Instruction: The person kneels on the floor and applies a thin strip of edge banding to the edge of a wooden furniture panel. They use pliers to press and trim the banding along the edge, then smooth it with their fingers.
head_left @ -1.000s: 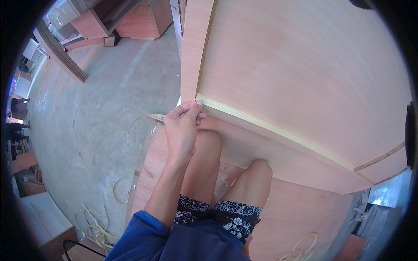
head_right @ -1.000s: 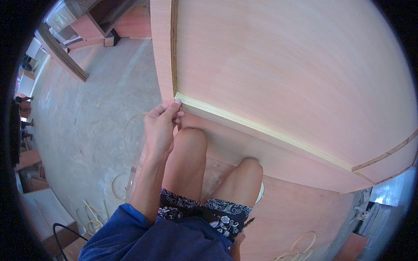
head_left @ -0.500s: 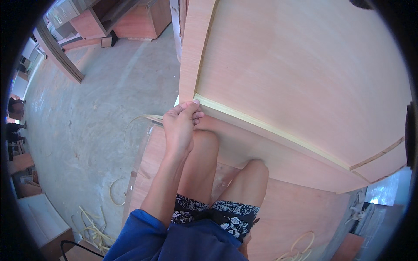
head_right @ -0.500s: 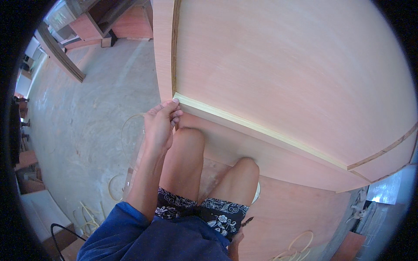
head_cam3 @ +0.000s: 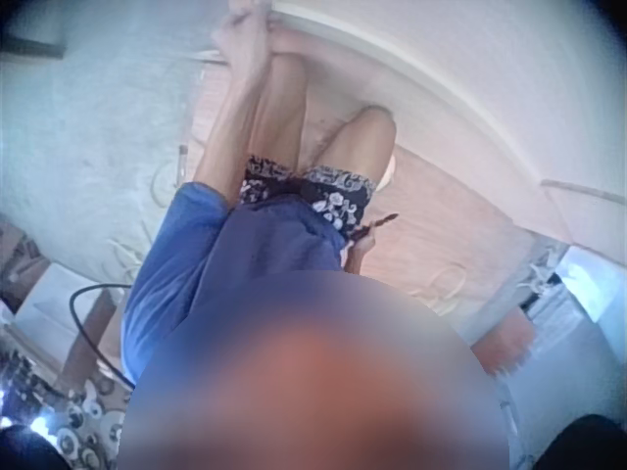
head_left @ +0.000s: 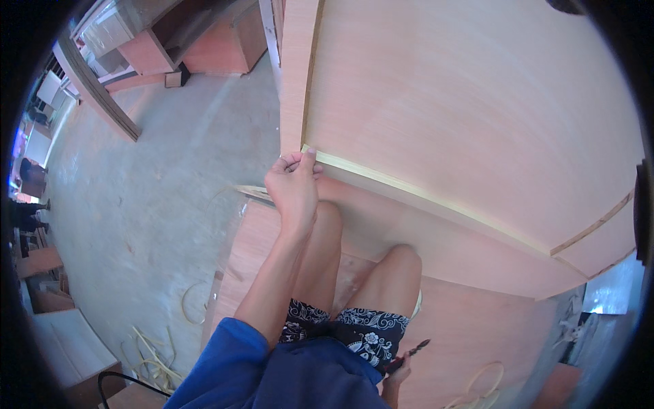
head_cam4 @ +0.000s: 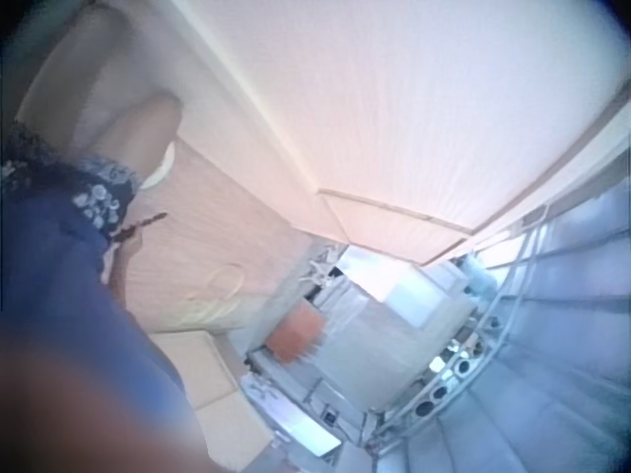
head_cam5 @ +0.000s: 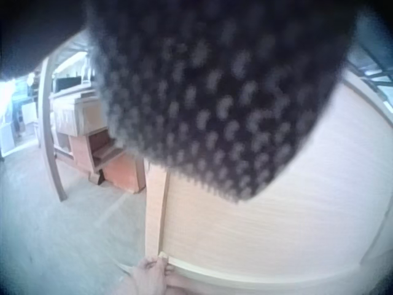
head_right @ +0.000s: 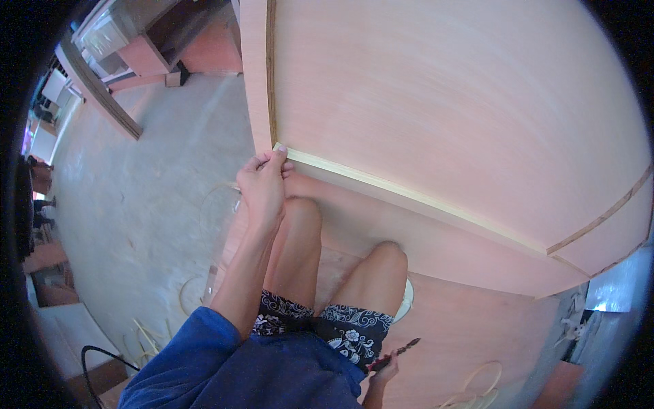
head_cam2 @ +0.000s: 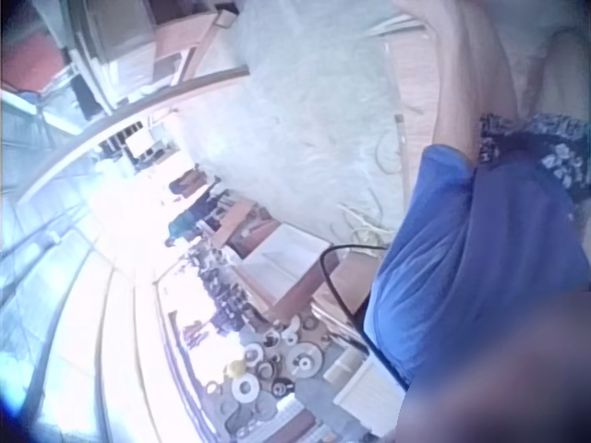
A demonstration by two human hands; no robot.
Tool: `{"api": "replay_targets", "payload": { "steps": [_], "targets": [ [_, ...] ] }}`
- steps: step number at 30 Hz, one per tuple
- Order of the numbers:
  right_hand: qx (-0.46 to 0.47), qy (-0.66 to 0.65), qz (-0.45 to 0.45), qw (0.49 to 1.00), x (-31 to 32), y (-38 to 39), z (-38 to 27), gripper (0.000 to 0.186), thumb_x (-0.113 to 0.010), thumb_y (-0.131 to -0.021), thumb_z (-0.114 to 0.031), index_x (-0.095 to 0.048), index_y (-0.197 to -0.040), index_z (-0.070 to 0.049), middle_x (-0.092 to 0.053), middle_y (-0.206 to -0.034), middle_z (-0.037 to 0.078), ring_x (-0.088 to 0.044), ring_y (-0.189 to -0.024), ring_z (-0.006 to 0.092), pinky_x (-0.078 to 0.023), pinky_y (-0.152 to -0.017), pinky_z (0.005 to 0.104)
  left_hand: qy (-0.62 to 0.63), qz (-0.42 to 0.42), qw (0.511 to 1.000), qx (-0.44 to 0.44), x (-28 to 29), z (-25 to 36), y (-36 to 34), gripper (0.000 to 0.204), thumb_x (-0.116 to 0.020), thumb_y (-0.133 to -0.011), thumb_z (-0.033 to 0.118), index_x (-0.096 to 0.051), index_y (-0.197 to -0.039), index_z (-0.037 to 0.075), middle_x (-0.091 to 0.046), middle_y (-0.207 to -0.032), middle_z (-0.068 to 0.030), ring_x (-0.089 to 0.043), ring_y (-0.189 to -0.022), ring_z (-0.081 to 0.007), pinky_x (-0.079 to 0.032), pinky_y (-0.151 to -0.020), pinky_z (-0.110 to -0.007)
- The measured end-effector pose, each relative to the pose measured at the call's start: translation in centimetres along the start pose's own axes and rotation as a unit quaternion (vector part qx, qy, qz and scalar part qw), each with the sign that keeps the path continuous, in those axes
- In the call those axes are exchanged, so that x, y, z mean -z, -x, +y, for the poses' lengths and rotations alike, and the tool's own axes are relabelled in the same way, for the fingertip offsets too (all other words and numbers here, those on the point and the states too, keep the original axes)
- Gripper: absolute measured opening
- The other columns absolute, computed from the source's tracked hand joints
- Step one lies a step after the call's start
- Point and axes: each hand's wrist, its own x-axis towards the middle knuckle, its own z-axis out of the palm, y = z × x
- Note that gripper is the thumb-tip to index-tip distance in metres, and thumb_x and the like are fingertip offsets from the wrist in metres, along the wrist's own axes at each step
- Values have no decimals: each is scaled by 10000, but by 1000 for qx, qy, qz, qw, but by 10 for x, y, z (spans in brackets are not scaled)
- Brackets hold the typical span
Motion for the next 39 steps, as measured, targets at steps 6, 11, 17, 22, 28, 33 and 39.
{"api": "replay_targets", "payload": {
  "steps": [6, 11, 17, 22, 28, 33, 39],
  "targets": [
    [119, -18, -42, 992, -13, 7, -66, 502, -683, -1052, -465, -669, -1184, 20, -670, -988, 106, -703, -774, 243, -573, -656, 374, -20, 17, 999, -43, -5, -1, 0, 168, -728, -1032, 86, -688, -1013, -76, -729, -876, -93, -707, -753, -138, -555, -702, -287],
    [177, -71, -143, 971, -31, 19, -105, 559, -667, -1058, -453, -625, -1303, 48, -689, -1080, 136, -735, -855, 270, -612, -736, 405, -73, -29, 988, -136, -8, 7, -2, 162, -726, -1020, 91, -693, -1016, -67, -737, -889, -95, -716, -803, -140, -561, -746, -302],
    [244, -44, -468, 848, -79, 89, -191, 825, -717, -989, -493, -482, -1502, 110, -681, -1251, 218, -750, -1100, 332, -646, -933, 488, -39, -110, 991, -62, 12, 22, -18, 136, -705, -1036, 95, -721, -1047, -40, -760, -955, -96, -730, -885, -150, -574, -820, -299],
    [126, 33, -597, 792, -176, 191, -238, 633, -737, -898, -442, -665, -1282, 56, -737, -1038, 107, -698, -930, 193, -550, -859, 321, -121, -213, 969, -25, 35, 45, -36, 232, -652, -1078, 156, -753, -1169, -31, -761, -1021, -78, -710, -920, -136, -564, -858, -281],
    [-6, 33, -692, 721, -291, 269, -252, 335, -680, -1024, -278, -656, -1198, 8, -633, -891, 12, -628, -836, 75, -497, -752, 250, -241, -285, 927, -35, 46, 77, -47, 374, -642, -1083, 280, -816, -1163, -41, -740, -952, -41, -596, -862, -113, -475, -788, -279],
    [-58, -25, -674, 736, -339, 291, -252, 276, -654, -1054, -287, -642, -1145, -27, -579, -842, -27, -531, -711, 53, -449, -633, 241, -293, -330, 896, -33, 44, 91, -52, 401, -638, -1082, 316, -834, -1167, -23, -738, -949, -22, -539, -884, -105, -429, -786, -270],
    [-59, -14, -676, 734, -351, 291, -255, 372, -650, -1032, -314, -660, -1210, 12, -673, -931, 76, -628, -820, 113, -503, -724, 275, -294, -353, 888, -18, 42, 91, -52, 418, -619, -1090, 318, -834, -1161, -34, -740, -927, -23, -512, -863, -108, -417, -770, -282]
  ]
}}
